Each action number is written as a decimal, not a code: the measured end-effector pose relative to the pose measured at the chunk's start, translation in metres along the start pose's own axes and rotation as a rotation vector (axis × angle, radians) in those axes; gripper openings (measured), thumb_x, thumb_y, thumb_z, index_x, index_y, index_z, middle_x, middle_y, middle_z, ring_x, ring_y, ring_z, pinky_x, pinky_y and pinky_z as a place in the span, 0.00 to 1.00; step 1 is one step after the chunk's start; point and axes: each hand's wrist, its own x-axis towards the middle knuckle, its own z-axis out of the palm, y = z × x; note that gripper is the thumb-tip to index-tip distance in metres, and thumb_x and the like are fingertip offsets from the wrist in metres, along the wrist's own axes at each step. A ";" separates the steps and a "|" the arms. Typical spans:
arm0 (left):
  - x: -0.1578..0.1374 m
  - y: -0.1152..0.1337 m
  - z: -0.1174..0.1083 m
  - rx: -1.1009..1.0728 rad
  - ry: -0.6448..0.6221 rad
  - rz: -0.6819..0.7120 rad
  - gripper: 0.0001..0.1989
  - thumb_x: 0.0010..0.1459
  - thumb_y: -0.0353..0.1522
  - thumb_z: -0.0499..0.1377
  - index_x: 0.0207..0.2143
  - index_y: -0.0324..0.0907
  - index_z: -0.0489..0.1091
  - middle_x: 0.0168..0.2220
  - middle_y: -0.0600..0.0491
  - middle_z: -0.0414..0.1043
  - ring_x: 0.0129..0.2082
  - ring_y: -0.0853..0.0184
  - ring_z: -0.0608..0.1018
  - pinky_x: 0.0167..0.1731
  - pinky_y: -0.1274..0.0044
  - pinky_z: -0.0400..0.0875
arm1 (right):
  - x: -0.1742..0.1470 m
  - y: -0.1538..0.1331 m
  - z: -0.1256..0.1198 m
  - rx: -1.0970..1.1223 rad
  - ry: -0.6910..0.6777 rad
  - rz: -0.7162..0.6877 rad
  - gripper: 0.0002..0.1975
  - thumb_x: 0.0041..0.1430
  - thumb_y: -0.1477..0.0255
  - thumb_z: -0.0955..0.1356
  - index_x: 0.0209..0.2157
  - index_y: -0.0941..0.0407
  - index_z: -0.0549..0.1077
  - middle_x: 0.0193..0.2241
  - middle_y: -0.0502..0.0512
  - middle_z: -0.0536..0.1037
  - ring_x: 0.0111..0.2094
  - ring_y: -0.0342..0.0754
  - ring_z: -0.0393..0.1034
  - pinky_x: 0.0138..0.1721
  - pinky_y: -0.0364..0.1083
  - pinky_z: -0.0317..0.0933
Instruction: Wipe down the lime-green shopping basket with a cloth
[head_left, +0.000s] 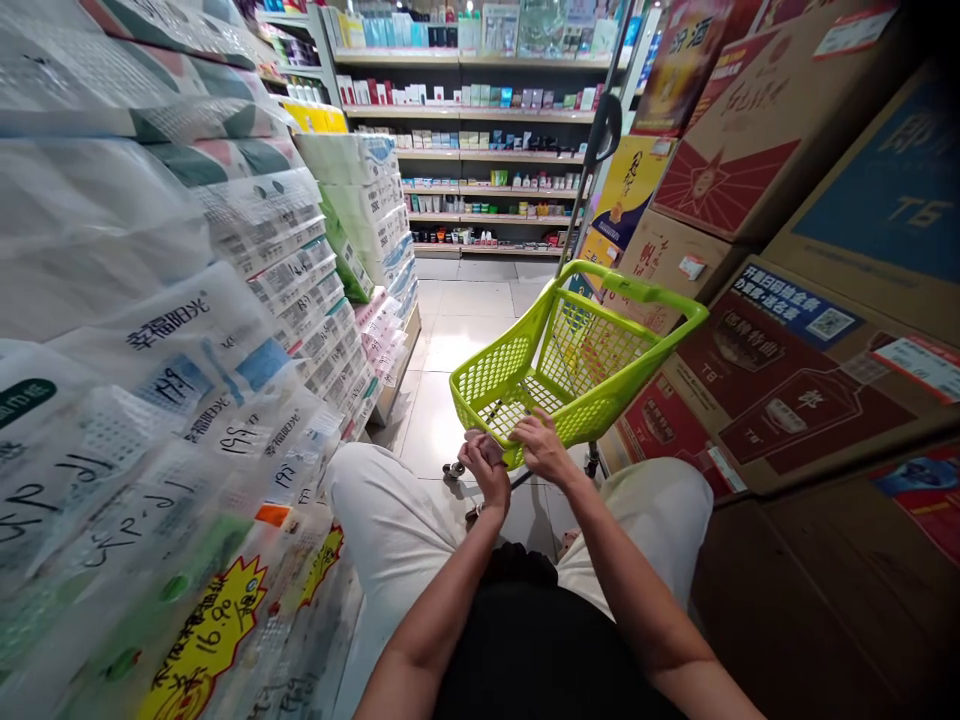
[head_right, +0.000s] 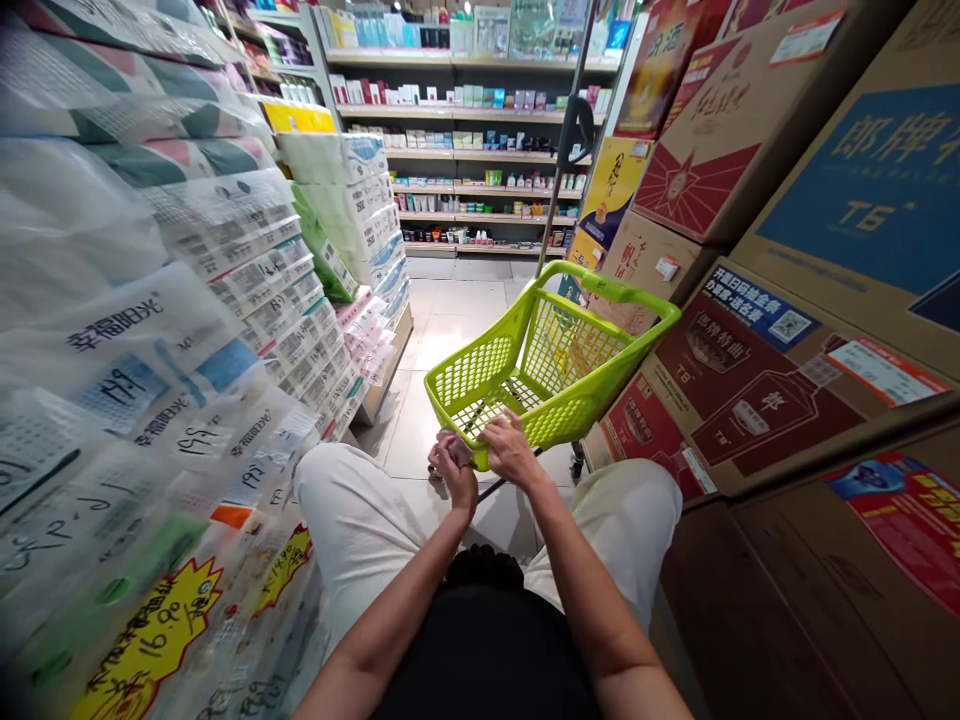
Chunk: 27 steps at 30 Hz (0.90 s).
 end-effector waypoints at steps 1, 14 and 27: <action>-0.003 -0.002 0.001 0.017 0.001 0.005 0.15 0.61 0.24 0.52 0.48 0.46 0.68 0.52 0.44 0.63 0.56 0.57 0.71 0.61 0.62 0.67 | 0.000 -0.004 0.006 0.002 0.031 0.022 0.16 0.49 0.83 0.61 0.34 0.51 0.74 0.34 0.50 0.79 0.48 0.50 0.70 0.68 0.56 0.42; 0.056 0.014 0.000 -0.057 0.015 0.114 0.12 0.62 0.27 0.52 0.47 0.43 0.67 0.48 0.45 0.70 0.53 0.59 0.74 0.58 0.64 0.68 | 0.005 0.008 0.015 0.051 0.057 0.007 0.14 0.47 0.83 0.61 0.30 0.51 0.71 0.29 0.47 0.77 0.46 0.48 0.70 0.64 0.53 0.45; 0.098 -0.004 0.002 0.050 0.090 -0.144 0.15 0.64 0.34 0.58 0.53 0.44 0.67 0.57 0.42 0.65 0.59 0.57 0.70 0.61 0.63 0.66 | -0.001 0.000 0.024 0.009 0.155 0.024 0.12 0.46 0.83 0.61 0.27 0.51 0.68 0.27 0.46 0.75 0.43 0.48 0.70 0.62 0.52 0.47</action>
